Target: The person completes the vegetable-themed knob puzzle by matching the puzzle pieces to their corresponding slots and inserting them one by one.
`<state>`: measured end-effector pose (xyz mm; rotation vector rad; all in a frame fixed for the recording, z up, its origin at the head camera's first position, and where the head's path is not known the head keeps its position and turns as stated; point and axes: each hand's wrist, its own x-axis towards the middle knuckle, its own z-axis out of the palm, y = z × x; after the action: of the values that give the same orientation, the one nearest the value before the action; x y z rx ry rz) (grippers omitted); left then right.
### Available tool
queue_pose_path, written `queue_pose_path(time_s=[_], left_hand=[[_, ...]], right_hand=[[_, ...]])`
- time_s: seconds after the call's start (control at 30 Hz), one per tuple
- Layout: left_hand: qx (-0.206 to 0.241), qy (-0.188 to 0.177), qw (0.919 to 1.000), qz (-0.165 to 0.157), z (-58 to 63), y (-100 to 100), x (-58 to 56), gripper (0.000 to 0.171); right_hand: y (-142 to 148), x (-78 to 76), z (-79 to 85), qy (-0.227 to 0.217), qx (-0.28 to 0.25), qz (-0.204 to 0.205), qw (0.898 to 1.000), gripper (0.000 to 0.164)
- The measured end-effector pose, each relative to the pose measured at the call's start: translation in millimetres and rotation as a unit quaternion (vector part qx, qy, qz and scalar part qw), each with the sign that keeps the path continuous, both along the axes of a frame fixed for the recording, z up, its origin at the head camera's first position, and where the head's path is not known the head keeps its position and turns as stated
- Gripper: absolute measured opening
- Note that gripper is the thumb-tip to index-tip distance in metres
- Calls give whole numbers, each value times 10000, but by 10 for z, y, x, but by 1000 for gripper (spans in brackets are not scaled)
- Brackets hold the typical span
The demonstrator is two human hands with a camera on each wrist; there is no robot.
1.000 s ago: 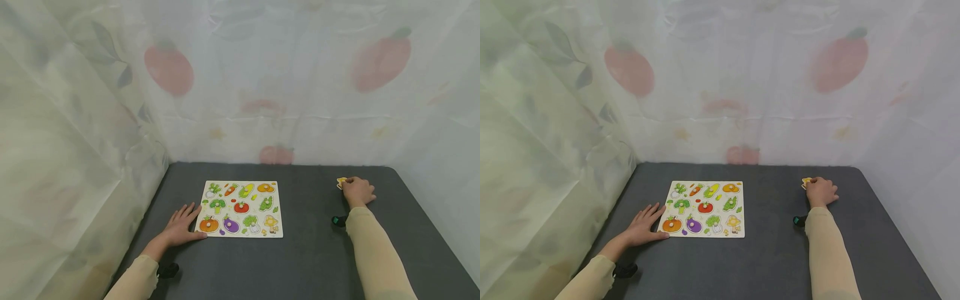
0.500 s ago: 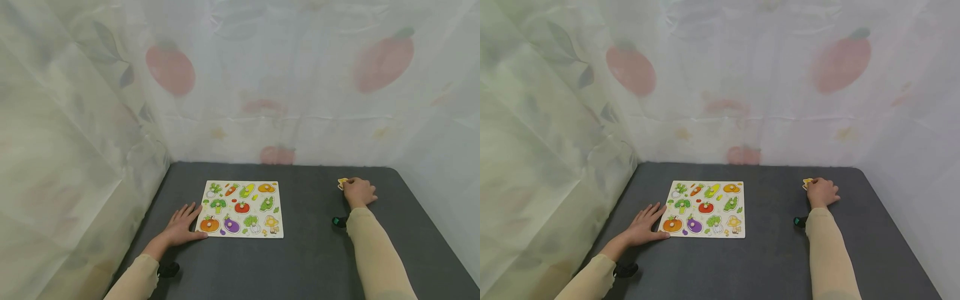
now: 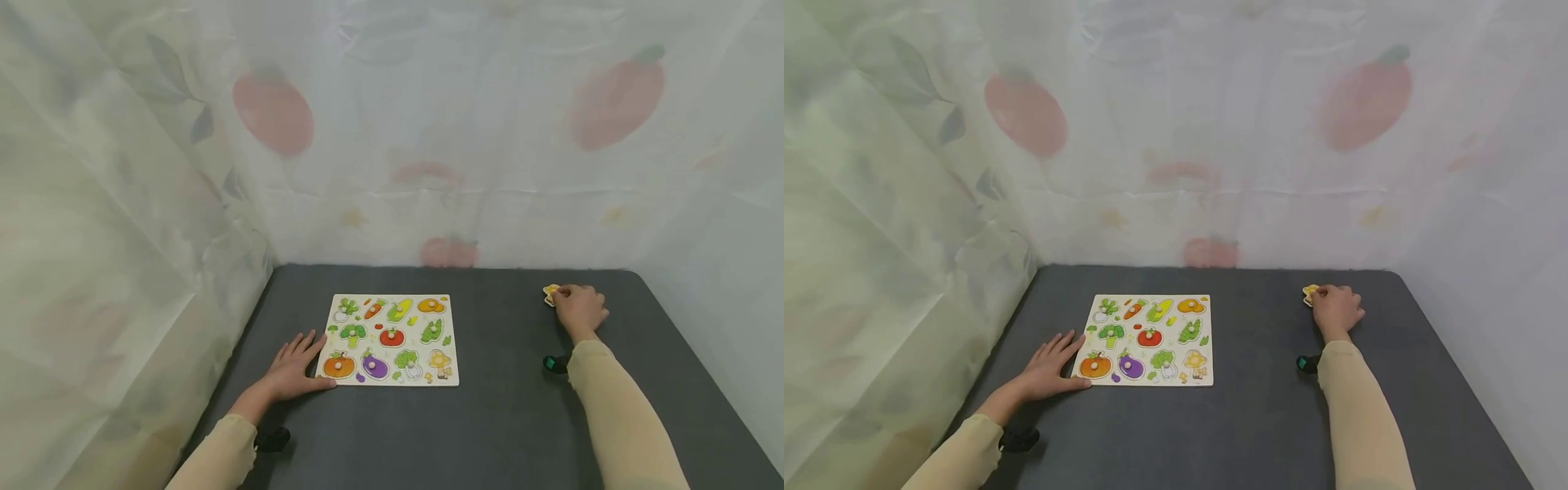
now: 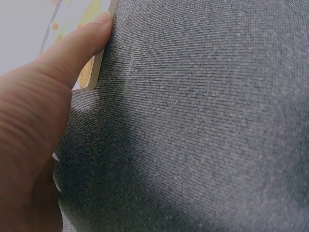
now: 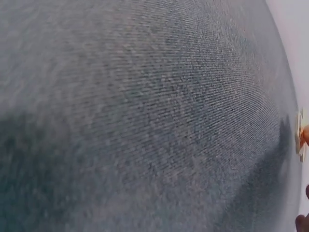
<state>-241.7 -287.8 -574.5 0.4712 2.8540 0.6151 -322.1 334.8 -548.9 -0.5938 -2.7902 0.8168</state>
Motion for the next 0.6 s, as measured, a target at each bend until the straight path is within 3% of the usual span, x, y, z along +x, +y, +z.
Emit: queue_pose_path(time_s=[0.27, 0.6], left_hand=[[-9, 28, 10000, 27, -96, -46, -52, 116], [100, 7, 9999, 36, -94, -35, -38, 117]], right_hand=[[-158, 11, 60, 537, 577, 673, 9946, 34], [-408, 88, 128, 1202, 646, 1350, 9814, 27]])
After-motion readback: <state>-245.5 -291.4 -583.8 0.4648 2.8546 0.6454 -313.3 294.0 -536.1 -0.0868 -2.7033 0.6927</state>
